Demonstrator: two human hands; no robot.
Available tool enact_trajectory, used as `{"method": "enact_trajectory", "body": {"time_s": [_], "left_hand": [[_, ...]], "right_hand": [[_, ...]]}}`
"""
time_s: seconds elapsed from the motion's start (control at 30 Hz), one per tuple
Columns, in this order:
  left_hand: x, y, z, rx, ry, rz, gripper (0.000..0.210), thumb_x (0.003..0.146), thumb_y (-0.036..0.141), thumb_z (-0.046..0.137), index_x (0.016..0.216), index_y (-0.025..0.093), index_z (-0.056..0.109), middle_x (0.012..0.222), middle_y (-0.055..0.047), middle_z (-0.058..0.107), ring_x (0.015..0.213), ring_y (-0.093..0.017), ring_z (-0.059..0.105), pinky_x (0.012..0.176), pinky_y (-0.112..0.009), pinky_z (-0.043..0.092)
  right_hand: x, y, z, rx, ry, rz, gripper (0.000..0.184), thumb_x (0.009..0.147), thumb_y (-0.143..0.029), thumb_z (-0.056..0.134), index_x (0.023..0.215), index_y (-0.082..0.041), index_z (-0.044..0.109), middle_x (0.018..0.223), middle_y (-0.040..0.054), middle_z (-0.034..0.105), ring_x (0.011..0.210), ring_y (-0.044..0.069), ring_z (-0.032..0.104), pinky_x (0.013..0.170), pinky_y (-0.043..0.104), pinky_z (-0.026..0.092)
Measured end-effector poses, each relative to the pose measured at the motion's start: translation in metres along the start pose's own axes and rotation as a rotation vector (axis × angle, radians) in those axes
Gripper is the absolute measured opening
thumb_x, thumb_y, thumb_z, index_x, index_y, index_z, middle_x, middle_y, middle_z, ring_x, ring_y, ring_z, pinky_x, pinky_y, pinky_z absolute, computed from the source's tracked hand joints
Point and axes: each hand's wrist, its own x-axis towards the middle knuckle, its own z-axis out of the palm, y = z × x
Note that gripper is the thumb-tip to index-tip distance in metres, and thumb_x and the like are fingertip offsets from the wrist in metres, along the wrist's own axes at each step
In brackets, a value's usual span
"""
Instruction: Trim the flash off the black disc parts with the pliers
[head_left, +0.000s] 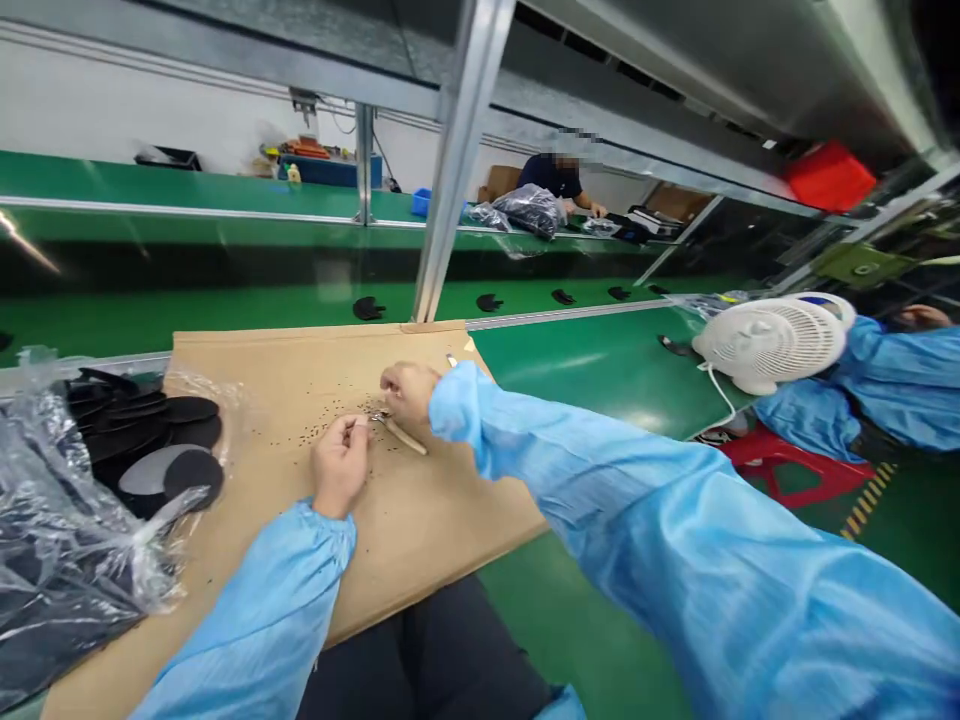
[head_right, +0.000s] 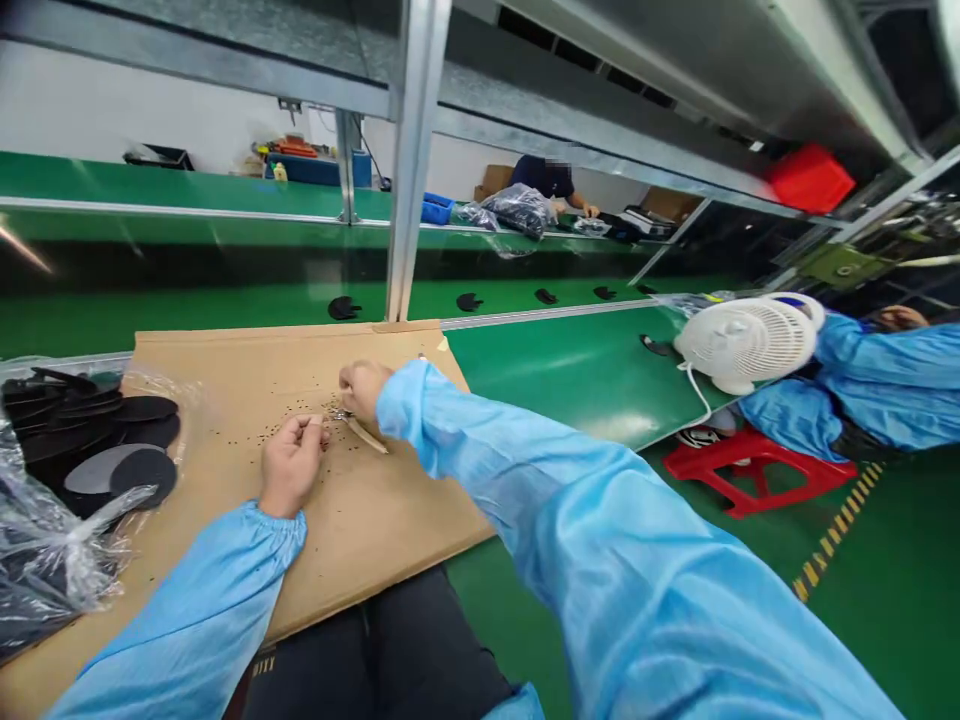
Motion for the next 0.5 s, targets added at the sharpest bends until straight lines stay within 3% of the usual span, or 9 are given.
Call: {"method": "enact_trajectory", "body": {"time_s": [0.13, 0.23, 0.4, 0.5], "left_hand": [[0.003, 0.01, 0.002, -0.035, -0.022, -0.036, 0.034, 0.085, 0.047, 0.053, 0.089, 0.015, 0.064, 0.067, -0.001, 0.061, 0.062, -0.014, 0.056, 0.059, -0.022, 0.044], [0.003, 0.012, 0.003, -0.048, -0.037, -0.053, 0.033, 0.086, 0.047, 0.053, 0.087, 0.015, 0.063, 0.07, -0.002, 0.061, 0.065, -0.014, 0.057, 0.062, -0.023, 0.045], [0.002, 0.011, 0.003, -0.112, -0.091, -0.115, 0.034, 0.089, 0.047, 0.051, 0.086, 0.016, 0.062, 0.071, -0.002, 0.061, 0.068, -0.015, 0.058, 0.065, -0.024, 0.046], [0.003, 0.013, 0.003, -0.133, -0.103, -0.142, 0.034, 0.089, 0.048, 0.051, 0.087, 0.016, 0.063, 0.074, -0.003, 0.063, 0.071, -0.016, 0.059, 0.066, -0.024, 0.046]], "right_hand": [[0.103, 0.007, 0.007, -0.101, 0.067, 0.054, 0.03, 0.089, -0.026, 0.058, 0.115, -0.014, 0.057, 0.119, 0.0131, 0.053, 0.107, 0.026, 0.051, 0.092, 0.035, 0.042], [0.16, 0.011, 0.018, -0.094, 0.142, 0.157, 0.034, 0.093, -0.032, 0.052, 0.122, -0.014, 0.053, 0.125, 0.0143, 0.047, 0.113, 0.028, 0.046, 0.097, 0.039, 0.04], [0.209, 0.019, 0.043, -0.019, 0.224, 0.4, 0.045, 0.096, -0.046, 0.041, 0.132, -0.019, 0.047, 0.139, 0.0165, 0.033, 0.123, 0.034, 0.036, 0.098, 0.048, 0.037], [0.22, 0.027, 0.049, 0.031, 0.196, 0.48, 0.04, 0.093, -0.04, 0.047, 0.129, -0.022, 0.052, 0.135, 0.0163, 0.038, 0.117, 0.033, 0.042, 0.094, 0.049, 0.04]]}}
